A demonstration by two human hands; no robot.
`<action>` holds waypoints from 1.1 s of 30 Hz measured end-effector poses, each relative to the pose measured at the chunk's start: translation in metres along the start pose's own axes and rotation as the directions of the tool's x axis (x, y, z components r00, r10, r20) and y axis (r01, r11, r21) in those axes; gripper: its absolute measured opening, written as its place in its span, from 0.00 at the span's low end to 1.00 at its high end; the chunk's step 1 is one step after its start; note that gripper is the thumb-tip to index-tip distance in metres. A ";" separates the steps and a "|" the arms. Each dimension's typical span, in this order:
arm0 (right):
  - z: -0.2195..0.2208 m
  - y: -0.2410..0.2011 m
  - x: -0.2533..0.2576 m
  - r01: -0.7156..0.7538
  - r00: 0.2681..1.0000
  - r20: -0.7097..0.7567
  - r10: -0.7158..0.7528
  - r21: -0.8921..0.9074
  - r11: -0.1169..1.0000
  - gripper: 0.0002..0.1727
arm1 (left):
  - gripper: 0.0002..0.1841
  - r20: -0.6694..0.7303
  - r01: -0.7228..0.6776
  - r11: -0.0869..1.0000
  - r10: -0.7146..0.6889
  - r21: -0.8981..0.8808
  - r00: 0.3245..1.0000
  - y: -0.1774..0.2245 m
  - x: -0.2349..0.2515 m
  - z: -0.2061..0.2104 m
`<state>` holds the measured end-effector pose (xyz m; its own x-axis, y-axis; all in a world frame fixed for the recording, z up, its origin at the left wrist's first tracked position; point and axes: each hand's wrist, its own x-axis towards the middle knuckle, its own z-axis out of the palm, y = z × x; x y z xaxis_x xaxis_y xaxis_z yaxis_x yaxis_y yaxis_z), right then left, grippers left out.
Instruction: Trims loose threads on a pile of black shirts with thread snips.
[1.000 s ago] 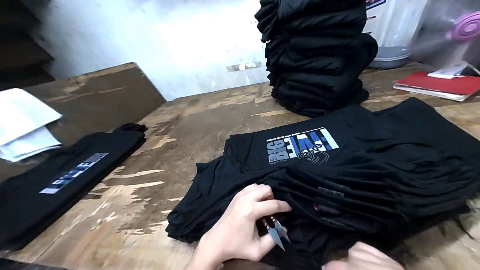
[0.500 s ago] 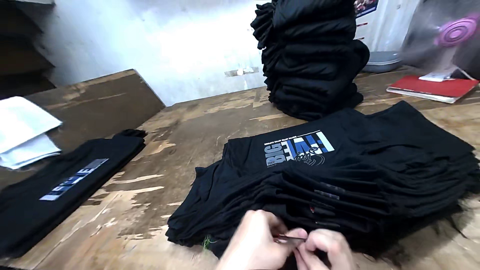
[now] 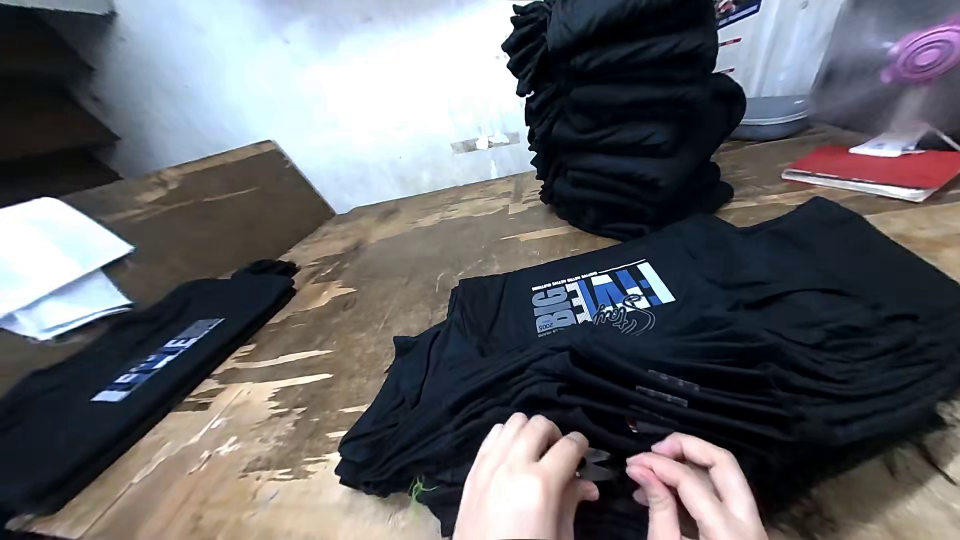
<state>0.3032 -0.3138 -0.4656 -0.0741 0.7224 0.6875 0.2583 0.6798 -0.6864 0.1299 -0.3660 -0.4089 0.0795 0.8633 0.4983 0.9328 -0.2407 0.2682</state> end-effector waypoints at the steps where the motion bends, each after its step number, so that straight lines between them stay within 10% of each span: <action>1: 0.002 0.001 0.001 0.038 0.999 -0.012 -0.038 -0.015 0.999 0.06 | 0.10 -0.017 -0.024 1.000 0.024 0.014 1.000 0.001 0.002 0.004; 9: -0.018 0.009 -0.006 0.061 0.998 -0.012 -0.062 -0.016 0.998 0.07 | 0.11 0.138 -0.152 0.939 0.202 -0.308 0.970 -0.039 0.014 0.024; 19: -0.036 -0.011 0.000 0.219 0.879 0.463 -0.114 -0.179 0.959 0.18 | 0.11 0.403 0.107 0.792 0.185 -0.601 0.896 -0.065 0.040 0.015; 27: 0.006 -0.012 -0.002 0.045 0.978 0.209 0.000 -0.212 0.976 0.07 | 0.09 0.362 0.121 0.746 0.170 -0.655 0.916 -0.064 0.036 0.017; 33: -0.011 -0.008 -0.016 0.102 0.991 0.101 -0.084 -0.191 0.976 0.06 | 0.15 -0.092 -0.089 0.962 0.067 -0.259 0.993 -0.041 -0.003 0.010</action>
<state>0.3132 -0.3323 -0.4685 -0.1921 0.6718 0.7154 0.4289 0.7131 -0.5545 0.0950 -0.3541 -0.4297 0.1088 0.8008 0.5890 0.7988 -0.4231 0.4276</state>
